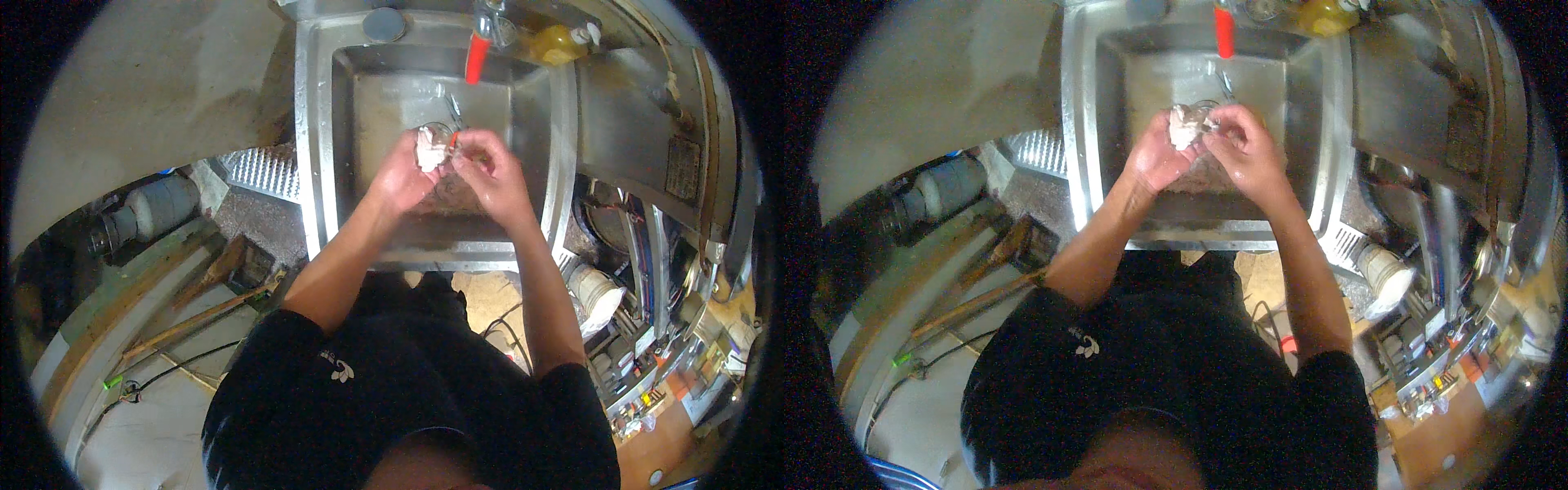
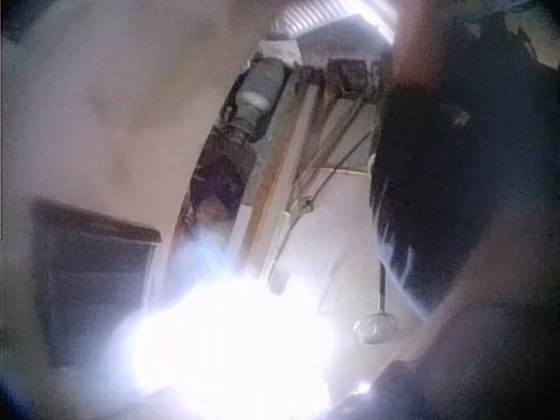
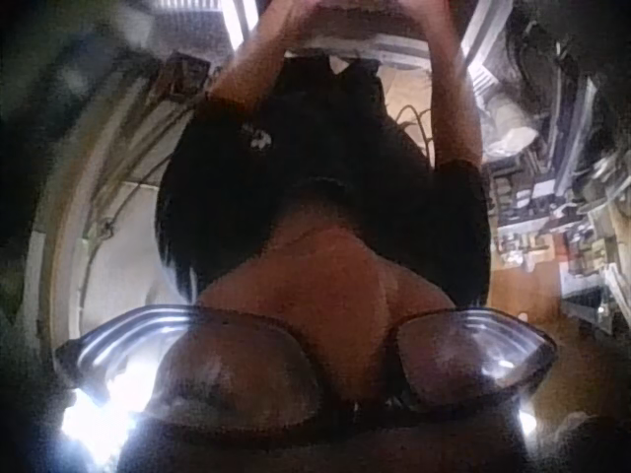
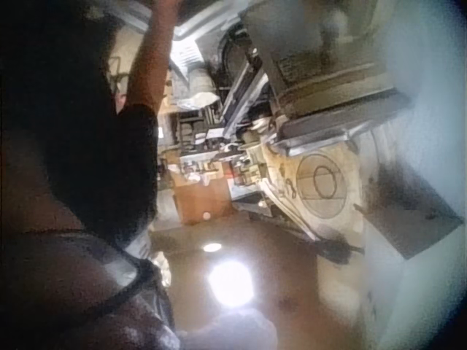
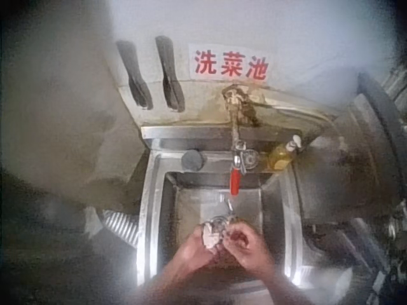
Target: The person washes a large quantity of pale, raw meat in a stainless steel sink under running water. They repeatedly lift, rinse, and squeeze the meat, then transfer portions into a metal bowl on the counter.
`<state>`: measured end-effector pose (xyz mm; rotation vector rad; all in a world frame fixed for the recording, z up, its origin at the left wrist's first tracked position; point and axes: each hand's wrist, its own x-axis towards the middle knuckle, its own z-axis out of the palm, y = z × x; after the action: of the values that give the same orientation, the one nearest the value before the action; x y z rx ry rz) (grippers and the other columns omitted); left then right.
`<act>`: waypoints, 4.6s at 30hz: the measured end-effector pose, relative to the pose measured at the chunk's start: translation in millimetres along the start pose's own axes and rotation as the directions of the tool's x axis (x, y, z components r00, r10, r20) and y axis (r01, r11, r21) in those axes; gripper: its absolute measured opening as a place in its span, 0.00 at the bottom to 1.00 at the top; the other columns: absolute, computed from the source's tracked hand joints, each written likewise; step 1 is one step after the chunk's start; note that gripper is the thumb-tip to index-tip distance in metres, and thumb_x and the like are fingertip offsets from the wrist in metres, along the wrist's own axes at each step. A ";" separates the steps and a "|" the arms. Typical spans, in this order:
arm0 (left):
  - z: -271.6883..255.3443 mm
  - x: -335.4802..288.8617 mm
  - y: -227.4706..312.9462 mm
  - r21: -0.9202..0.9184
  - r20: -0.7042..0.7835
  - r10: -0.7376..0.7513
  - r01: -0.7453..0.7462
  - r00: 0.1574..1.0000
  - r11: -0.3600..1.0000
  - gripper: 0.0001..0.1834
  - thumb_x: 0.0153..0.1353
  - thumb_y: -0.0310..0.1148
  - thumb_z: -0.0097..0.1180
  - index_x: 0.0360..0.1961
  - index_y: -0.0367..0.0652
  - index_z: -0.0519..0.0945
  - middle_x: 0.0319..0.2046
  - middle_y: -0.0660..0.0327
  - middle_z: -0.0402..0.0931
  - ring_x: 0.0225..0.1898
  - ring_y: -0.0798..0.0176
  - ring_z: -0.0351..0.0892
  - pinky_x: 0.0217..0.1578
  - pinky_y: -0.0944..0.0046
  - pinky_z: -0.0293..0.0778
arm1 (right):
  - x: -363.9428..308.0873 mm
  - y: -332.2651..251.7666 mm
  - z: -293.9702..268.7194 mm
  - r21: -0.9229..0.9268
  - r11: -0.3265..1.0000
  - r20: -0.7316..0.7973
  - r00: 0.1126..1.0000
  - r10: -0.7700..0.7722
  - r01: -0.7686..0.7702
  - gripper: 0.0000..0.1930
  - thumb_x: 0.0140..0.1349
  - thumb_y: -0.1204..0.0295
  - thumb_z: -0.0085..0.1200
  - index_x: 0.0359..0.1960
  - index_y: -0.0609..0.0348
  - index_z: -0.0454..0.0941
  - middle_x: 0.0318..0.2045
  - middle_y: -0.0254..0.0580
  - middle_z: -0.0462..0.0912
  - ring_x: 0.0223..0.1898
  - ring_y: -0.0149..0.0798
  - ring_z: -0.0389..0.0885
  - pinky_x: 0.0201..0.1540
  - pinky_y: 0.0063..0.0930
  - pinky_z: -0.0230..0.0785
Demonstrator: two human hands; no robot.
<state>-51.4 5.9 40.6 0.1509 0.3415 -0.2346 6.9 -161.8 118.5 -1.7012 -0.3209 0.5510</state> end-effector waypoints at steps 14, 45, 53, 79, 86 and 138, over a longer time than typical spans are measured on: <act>48.2 16.6 -11.2 0.250 -0.589 0.112 0.048 0.800 0.967 0.15 0.76 0.38 0.41 0.44 0.38 0.75 0.38 0.53 0.77 0.39 0.55 0.79 0.39 0.51 0.78 | 3.7 5.0 4.3 -0.668 0.707 0.274 0.960 -0.058 0.233 0.11 0.76 0.69 0.42 0.44 0.64 0.74 0.32 0.59 0.84 0.36 0.56 0.86 0.39 0.49 0.76; 71.7 -6.3 -1.0 0.155 -0.261 0.275 -0.241 0.925 0.958 0.12 0.81 0.38 0.42 0.52 0.41 0.72 0.47 0.54 0.77 0.48 0.55 0.77 0.53 0.52 0.74 | 6.4 -16.3 31.5 -0.097 0.958 0.033 0.961 0.274 -0.270 0.14 0.76 0.63 0.50 0.40 0.63 0.77 0.30 0.34 0.78 0.32 0.30 0.75 0.38 0.30 0.69; 62.2 -11.4 16.4 0.117 -0.221 0.171 -0.148 0.960 0.982 0.08 0.74 0.32 0.49 0.43 0.40 0.77 0.40 0.57 0.78 0.39 0.58 0.75 0.45 0.56 0.72 | -15.6 -20.2 15.4 -0.012 0.995 0.093 0.990 0.102 -0.101 0.05 0.73 0.74 0.54 0.38 0.63 0.75 0.32 0.32 0.77 0.34 0.22 0.72 0.36 0.26 0.70; 83.0 -21.9 -2.5 0.531 -0.310 0.318 -0.114 0.896 0.839 0.10 0.78 0.36 0.38 0.43 0.50 0.73 0.29 0.65 0.73 0.22 0.69 0.71 0.14 0.69 0.70 | -6.8 -31.4 33.1 0.841 0.192 0.419 0.833 0.362 -0.506 0.05 0.71 0.72 0.51 0.35 0.54 0.74 0.24 0.26 0.66 0.21 0.23 0.61 0.24 0.22 0.54; 85.1 -25.3 -4.1 0.467 -0.344 0.337 -0.151 0.876 0.871 0.10 0.78 0.35 0.39 0.45 0.47 0.74 0.34 0.62 0.76 0.31 0.65 0.78 0.28 0.62 0.80 | -8.5 -26.6 33.7 0.833 0.240 0.396 0.840 0.372 -0.499 0.06 0.70 0.71 0.42 0.38 0.55 0.73 0.25 0.27 0.64 0.21 0.24 0.59 0.21 0.20 0.47; 114.9 -60.3 -18.0 0.626 -0.345 0.030 0.206 0.938 0.752 0.11 0.76 0.35 0.50 0.51 0.40 0.76 0.37 0.62 0.77 0.35 0.66 0.74 0.33 0.63 0.72 | -25.2 -62.9 -15.3 -0.395 0.873 0.162 0.958 -0.238 0.284 0.09 0.74 0.72 0.48 0.48 0.65 0.71 0.44 0.61 0.81 0.49 0.62 0.81 0.50 0.49 0.74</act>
<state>-75.2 -20.5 166.7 0.8900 0.6010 -0.4238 -0.9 -174.5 186.4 -1.9969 -0.7831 0.3898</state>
